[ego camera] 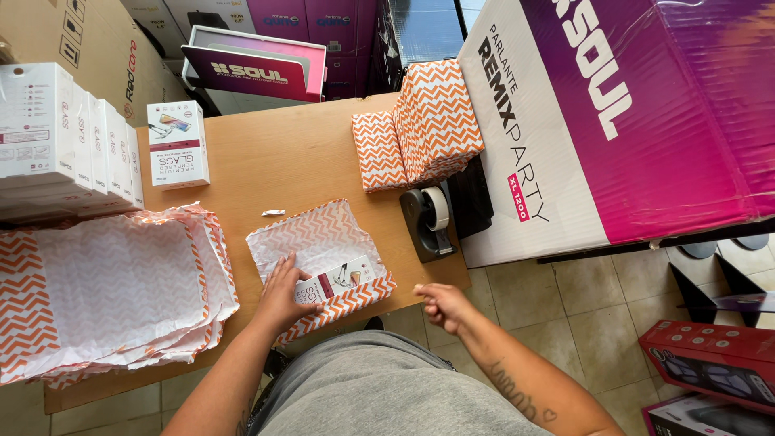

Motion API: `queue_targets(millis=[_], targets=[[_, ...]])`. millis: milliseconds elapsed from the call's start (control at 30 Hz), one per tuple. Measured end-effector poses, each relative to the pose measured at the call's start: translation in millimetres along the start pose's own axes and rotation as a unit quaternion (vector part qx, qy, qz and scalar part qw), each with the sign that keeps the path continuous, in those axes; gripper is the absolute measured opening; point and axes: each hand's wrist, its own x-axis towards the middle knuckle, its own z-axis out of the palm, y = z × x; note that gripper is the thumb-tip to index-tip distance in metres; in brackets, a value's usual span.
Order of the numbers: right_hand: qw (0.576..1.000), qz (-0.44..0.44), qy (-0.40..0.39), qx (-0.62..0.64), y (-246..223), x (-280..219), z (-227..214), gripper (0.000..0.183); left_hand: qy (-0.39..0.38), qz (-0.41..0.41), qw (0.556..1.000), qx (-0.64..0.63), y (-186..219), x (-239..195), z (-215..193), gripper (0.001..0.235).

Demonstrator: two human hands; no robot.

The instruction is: The person wraps two small boxed items in decorative paper by hand, securing the paper with tape from a dispenser and folding the ends down.

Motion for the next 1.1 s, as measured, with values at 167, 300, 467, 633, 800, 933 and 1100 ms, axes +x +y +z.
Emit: queue_targets(millis=[167, 300, 467, 633, 800, 933, 1100], targets=[[0.949, -0.186, -0.127, -0.221, -10.0, -16.1, 57.5, 0.021, 0.004, 0.006, 1.0, 0.006, 3.7, -2.2, -2.1, 0.075], [0.846, -0.319, -0.182, -0.387, -19.2, -0.3, 94.2, 0.015, 0.007, 0.01, 1.0, 0.0, -1.6, -0.6, 1.4, 0.077], [0.698, -0.313, -0.235, -0.6, -36.3, 7.9, 147.7, 0.016, 0.018, 0.026, 0.999, 0.001, -2.9, -0.2, 3.2, 0.077], [0.664, -0.255, -0.26, -0.653, -30.2, 28.3, 175.8, 0.016, 0.016, 0.02, 1.0, -0.007, -0.9, -2.0, 3.0, 0.077], [0.597, -0.258, -0.217, -0.728, -25.5, 40.5, 190.3, 0.018, 0.019, 0.019, 1.0, -0.014, -1.8, -0.8, 4.2, 0.079], [0.559, -0.276, -0.191, -0.758, -19.7, 43.1, 195.2, 0.017, 0.021, 0.017, 0.999, -0.016, 0.4, -2.4, 3.4, 0.078], [0.533, -0.295, -0.178, -0.773, -16.7, 39.1, 199.4, 0.015, 0.027, 0.018, 0.999, -0.018, -2.1, -0.8, 6.6, 0.077]])
